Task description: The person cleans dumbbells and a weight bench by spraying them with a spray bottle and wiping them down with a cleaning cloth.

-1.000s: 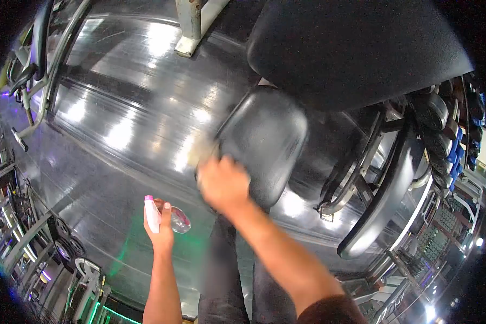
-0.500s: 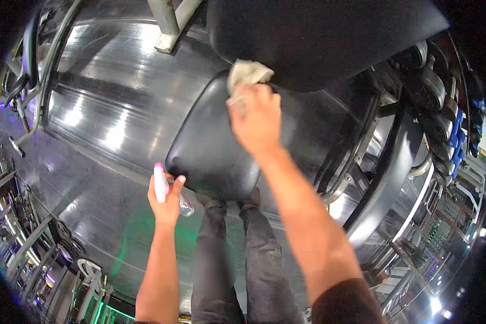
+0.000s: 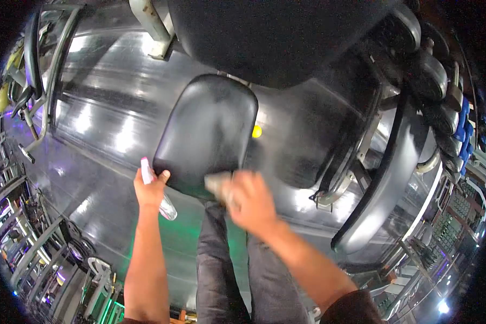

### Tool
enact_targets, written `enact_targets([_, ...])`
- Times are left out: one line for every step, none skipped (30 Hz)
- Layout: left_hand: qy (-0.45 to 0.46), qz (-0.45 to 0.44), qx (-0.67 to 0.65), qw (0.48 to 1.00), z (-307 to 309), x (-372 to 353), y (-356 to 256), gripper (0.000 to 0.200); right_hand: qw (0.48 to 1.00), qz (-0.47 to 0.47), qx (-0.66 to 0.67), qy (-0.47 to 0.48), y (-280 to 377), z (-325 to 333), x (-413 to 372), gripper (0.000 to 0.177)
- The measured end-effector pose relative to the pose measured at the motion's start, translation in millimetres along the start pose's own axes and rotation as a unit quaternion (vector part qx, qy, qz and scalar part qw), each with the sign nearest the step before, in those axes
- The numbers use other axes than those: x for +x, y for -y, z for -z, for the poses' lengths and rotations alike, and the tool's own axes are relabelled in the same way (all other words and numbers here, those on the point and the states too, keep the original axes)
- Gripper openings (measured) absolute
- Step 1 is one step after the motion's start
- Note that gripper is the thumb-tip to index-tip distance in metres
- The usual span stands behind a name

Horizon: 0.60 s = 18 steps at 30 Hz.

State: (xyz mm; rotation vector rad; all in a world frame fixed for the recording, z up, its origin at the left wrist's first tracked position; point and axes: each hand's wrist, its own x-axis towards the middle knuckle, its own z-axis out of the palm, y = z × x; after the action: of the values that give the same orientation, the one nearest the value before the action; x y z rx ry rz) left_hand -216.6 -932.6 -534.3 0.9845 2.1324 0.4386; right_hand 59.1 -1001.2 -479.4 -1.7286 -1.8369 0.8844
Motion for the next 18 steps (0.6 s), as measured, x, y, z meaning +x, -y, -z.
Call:
enact_targets([0.015,0.014,-0.011,1.000,4.7,2.1,0.6,0.040,0.996,0.022,0.014,-0.085,-9.2,14.2,37.9,0.040])
enact_targets([0.026,0.025,-0.027,0.999,7.7,3.3,-6.5,0.042,0.989,0.034,-0.029,-0.139,-17.6,24.2,75.3,0.040])
enact_targets([0.027,-0.001,0.022,0.999,11.0,1.0,-17.8,0.044,0.982,0.029,-0.016,-0.184,-26.5,26.5,108.5,0.040])
enact_targets([0.019,-0.006,0.017,1.000,7.7,1.6,-16.9,0.045,0.978,0.012,-0.056,-0.202,-33.4,22.2,136.9,0.042])
enact_targets([0.014,-0.008,0.014,1.000,4.9,1.7,-11.8,0.047,0.978,-0.003,-0.060,-0.198,-43.8,10.2,155.0,0.040])
enact_targets([0.008,-0.010,0.013,1.000,5.1,0.7,-8.7,0.048,0.977,-0.010,-0.092,-0.191,-43.3,0.0,157.9,0.037])
enact_targets([0.000,-0.012,0.029,1.000,4.9,-1.6,-11.9,0.048,0.976,-0.042,-0.109,-0.182,-31.6,-7.4,151.5,0.035])
enact_targets([-0.008,-0.014,0.043,0.999,3.3,-4.4,-16.0,0.048,0.974,-0.072,-0.126,-0.173,-15.7,-13.0,136.5,0.034])
enact_targets([-0.017,-0.014,0.057,0.998,3.9,-7.5,-18.6,0.048,0.979,-0.035,-0.131,-0.150,-10.4,-29.3,109.4,0.034])
enact_targets([-0.017,-0.011,0.059,0.998,4.8,-7.7,-19.2,0.048,0.982,0.002,-0.138,-0.128,-9.1,-50.2,75.4,0.034])
enact_targets([-0.016,-0.010,0.060,0.998,3.9,-6.7,-18.8,0.048,0.988,0.007,-0.124,-0.091,-1.6,-63.1,42.8,0.033])
enact_targets([-0.014,-0.007,0.061,0.998,3.3,-7.2,-16.6,0.048,0.993,0.012,-0.108,-0.053,6.7,-72.7,12.3,0.033])
enact_targets([-0.018,-0.009,0.050,0.999,1.3,-9.9,-13.0,0.047,0.994,0.014,-0.106,0.006,12.5,-77.4,-12.2,0.035])
enact_targets([-0.027,-0.011,0.038,0.999,-1.7,-12.3,-8.7,0.047,0.992,0.019,-0.102,0.064,17.1,-78.8,-28.2,0.037])
enact_targets([-0.038,-0.015,0.025,0.999,-3.9,-12.9,-5.1,0.047,0.993,0.027,-0.070,0.096,20.2,-77.6,-38.6,0.039])
enact_targets([-0.047,-0.013,0.038,0.998,-6.6,-13.0,-1.7,0.047,0.991,0.036,-0.038,0.126,19.7,-73.6,-44.9,0.042])
enact_targets([-0.044,-0.013,0.045,0.998,-6.6,-9.1,3.7,0.047,0.987,0.042,-0.006,0.157,15.0,-72.2,-48.7,0.045])
enact_targets([-0.040,-0.011,0.053,0.998,-7.3,-6.4,9.3,0.047,0.993,0.039,0.013,0.114,11.0,-57.8,-36.2,0.048])
